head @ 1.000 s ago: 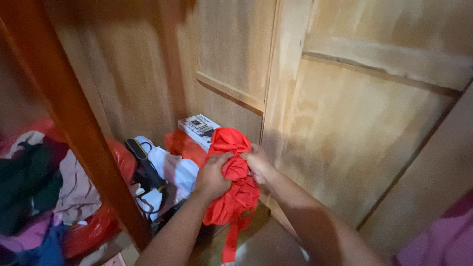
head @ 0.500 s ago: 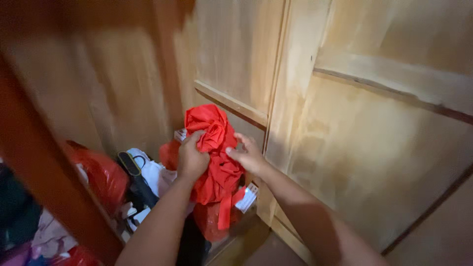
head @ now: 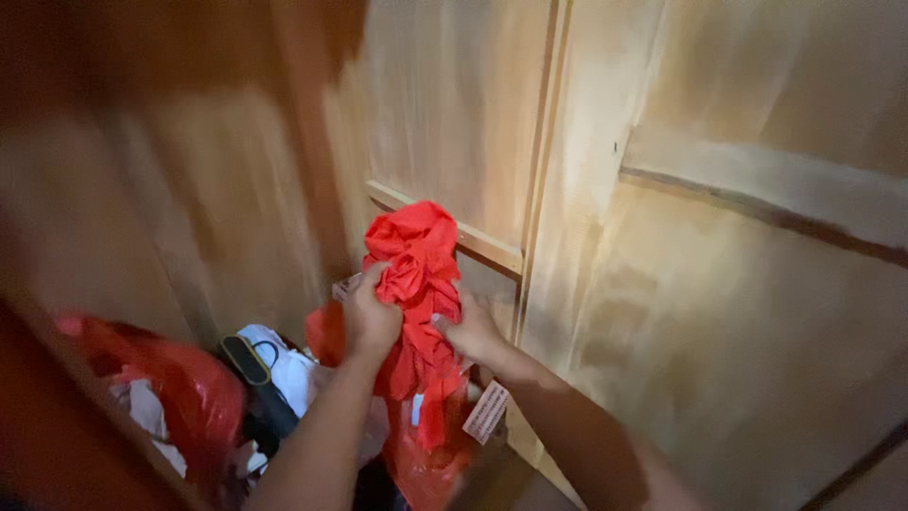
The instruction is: The person removes items from a wooden closet and places them on a nearby chair. They handle a white plastic bag, a rectangular box, a red cloth, and a white cloth, moving each from the closet to the chair.
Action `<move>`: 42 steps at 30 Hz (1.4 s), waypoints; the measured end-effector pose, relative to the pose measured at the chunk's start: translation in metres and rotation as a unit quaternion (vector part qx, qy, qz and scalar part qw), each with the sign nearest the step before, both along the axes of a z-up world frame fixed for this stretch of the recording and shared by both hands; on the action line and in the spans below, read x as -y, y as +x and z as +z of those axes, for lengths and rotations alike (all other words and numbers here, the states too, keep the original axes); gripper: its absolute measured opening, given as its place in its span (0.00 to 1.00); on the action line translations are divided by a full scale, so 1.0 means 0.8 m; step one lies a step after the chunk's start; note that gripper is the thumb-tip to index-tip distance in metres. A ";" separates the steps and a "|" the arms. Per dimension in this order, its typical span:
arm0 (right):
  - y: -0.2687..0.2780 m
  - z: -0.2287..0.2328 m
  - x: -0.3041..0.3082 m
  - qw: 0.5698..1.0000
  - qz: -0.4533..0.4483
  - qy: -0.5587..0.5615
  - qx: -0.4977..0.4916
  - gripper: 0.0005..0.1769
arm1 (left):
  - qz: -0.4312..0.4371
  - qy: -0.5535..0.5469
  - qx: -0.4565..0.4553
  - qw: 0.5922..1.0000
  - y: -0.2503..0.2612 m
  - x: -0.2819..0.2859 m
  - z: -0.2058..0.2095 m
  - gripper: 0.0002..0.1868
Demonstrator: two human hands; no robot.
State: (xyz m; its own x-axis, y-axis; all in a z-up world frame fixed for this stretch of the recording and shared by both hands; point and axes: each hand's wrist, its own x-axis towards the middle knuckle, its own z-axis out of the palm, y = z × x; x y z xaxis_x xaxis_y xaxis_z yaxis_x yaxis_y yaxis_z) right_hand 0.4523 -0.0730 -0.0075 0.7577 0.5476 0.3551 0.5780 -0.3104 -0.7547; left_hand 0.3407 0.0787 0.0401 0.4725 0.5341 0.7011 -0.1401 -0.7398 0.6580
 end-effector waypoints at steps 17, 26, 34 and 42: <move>-0.049 0.045 0.006 0.997 -0.034 0.055 0.033 0.21 | 0.047 -0.050 -0.015 0.998 0.000 -0.005 -0.001 0.32; -0.097 -0.005 0.065 0.986 -0.092 0.047 0.133 0.32 | 0.024 -0.012 -0.025 0.999 -0.049 0.065 -0.007 0.31; -0.182 0.000 0.163 0.993 -0.072 0.037 0.085 0.34 | -0.024 -0.051 -0.058 0.997 -0.103 0.149 -0.028 0.31; -0.224 -0.019 0.259 0.988 -0.148 -0.009 -0.045 0.22 | -0.042 -0.055 -0.064 0.996 -0.131 0.236 -0.061 0.30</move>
